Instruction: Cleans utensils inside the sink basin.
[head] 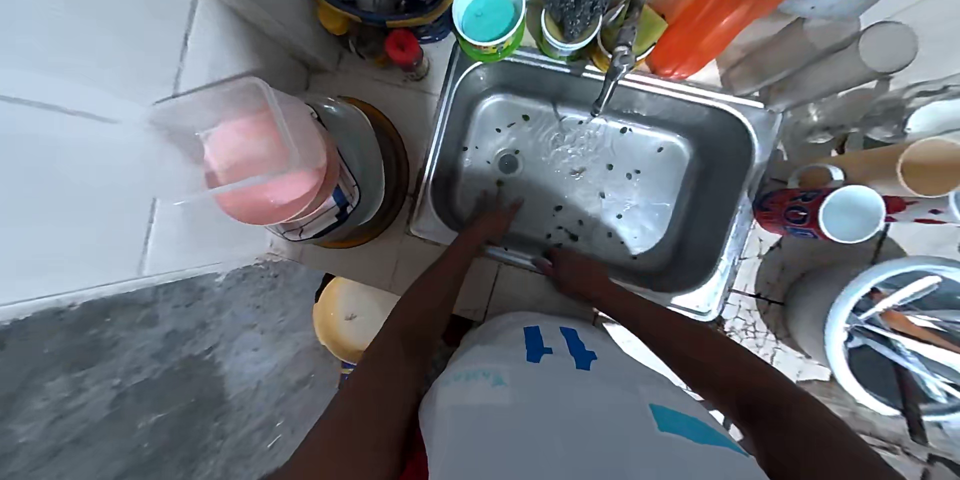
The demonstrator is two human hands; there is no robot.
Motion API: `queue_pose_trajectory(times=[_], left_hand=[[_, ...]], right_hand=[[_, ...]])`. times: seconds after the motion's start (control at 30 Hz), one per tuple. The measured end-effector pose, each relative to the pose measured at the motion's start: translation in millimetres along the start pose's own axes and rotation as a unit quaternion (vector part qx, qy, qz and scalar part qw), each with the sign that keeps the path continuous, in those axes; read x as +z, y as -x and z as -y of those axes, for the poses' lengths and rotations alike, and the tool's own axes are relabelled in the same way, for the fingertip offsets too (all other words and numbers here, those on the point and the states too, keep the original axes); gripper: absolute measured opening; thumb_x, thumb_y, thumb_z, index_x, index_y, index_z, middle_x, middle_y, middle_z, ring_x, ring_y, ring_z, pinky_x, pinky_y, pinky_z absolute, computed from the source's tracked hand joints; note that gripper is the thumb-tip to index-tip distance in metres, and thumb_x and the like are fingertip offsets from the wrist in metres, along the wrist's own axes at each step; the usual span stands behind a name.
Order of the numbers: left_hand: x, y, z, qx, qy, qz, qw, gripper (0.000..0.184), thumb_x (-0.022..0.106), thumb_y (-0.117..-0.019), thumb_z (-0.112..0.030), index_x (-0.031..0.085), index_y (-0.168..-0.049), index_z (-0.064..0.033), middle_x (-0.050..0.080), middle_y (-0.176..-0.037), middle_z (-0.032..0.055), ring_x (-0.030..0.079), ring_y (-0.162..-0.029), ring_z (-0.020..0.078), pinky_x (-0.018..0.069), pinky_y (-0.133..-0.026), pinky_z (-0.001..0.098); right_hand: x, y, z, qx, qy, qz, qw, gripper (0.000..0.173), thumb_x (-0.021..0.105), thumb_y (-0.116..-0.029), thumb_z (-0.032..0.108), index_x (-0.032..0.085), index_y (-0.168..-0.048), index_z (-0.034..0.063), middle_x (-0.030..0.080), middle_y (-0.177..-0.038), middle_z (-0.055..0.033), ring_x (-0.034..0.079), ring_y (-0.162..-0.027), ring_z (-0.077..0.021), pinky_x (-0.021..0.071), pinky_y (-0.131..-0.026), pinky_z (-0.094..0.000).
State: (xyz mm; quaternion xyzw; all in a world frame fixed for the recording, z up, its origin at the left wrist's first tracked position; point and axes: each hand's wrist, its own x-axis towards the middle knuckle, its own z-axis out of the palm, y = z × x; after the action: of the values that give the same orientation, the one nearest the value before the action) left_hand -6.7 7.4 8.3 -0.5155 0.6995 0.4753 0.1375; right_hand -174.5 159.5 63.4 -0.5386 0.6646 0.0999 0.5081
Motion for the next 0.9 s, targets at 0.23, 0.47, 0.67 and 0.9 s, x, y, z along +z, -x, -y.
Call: queue_pose_trajectory(times=[0.23,0.47,0.67,0.9], left_hand=[[-5,2,-44,0.125,0.059,-0.1,0.985,0.058,0.043,-0.1089,-0.047,0.039,-0.159,-0.0175,0.033,-0.167,0.0081,0.036,-0.151,0.0292,0.0331,-0.121,0.0542],[-36,-64,37,0.071,-0.241,-0.201,0.947,0.1,0.07,-0.0925,-0.048,0.019,-0.162,0.0025,0.012,-0.17,0.0247,0.01,-0.158,0.0412,0.0122,-0.127,0.0562],[5,-89,34,0.069,-0.172,-0.206,0.961,0.103,0.063,-0.0947,-0.057,0.015,-0.161,0.0056,0.011,-0.168,0.0294,0.01,-0.157,0.0424,0.0111,-0.127,0.0571],[35,-85,-27,0.084,0.029,-0.085,0.992,0.095,0.07,-0.0951,-0.028,0.01,-0.164,-0.0014,0.006,-0.17,0.0238,0.018,-0.156,0.0414,0.027,-0.123,0.0566]], right_hand=[[-14,-95,30,-0.107,-0.095,-0.009,0.99,0.047,0.061,-0.1017,0.035,0.06,-0.137,0.0037,0.062,-0.136,-0.0225,0.06,-0.127,-0.0398,0.0455,-0.108,-0.061],[-43,-87,-111,-0.067,0.077,-0.328,0.939,0.075,0.066,-0.095,0.044,0.039,-0.159,0.0159,0.022,-0.169,-0.0211,0.018,-0.157,-0.0426,0.0195,-0.123,-0.0663],[-23,-85,-163,0.214,-0.08,-0.361,0.904,0.102,0.056,-0.092,0.069,0.016,-0.166,0.0102,-0.002,-0.169,-0.0304,0.0,-0.156,-0.0516,0.01,-0.122,-0.0701],[-12,-131,-77,0.215,-0.167,-0.353,0.895,0.1,0.06,-0.0965,0.053,0.011,-0.162,-0.0047,-0.007,-0.165,-0.0386,-0.002,-0.156,-0.0528,0.0073,-0.126,-0.0618]])
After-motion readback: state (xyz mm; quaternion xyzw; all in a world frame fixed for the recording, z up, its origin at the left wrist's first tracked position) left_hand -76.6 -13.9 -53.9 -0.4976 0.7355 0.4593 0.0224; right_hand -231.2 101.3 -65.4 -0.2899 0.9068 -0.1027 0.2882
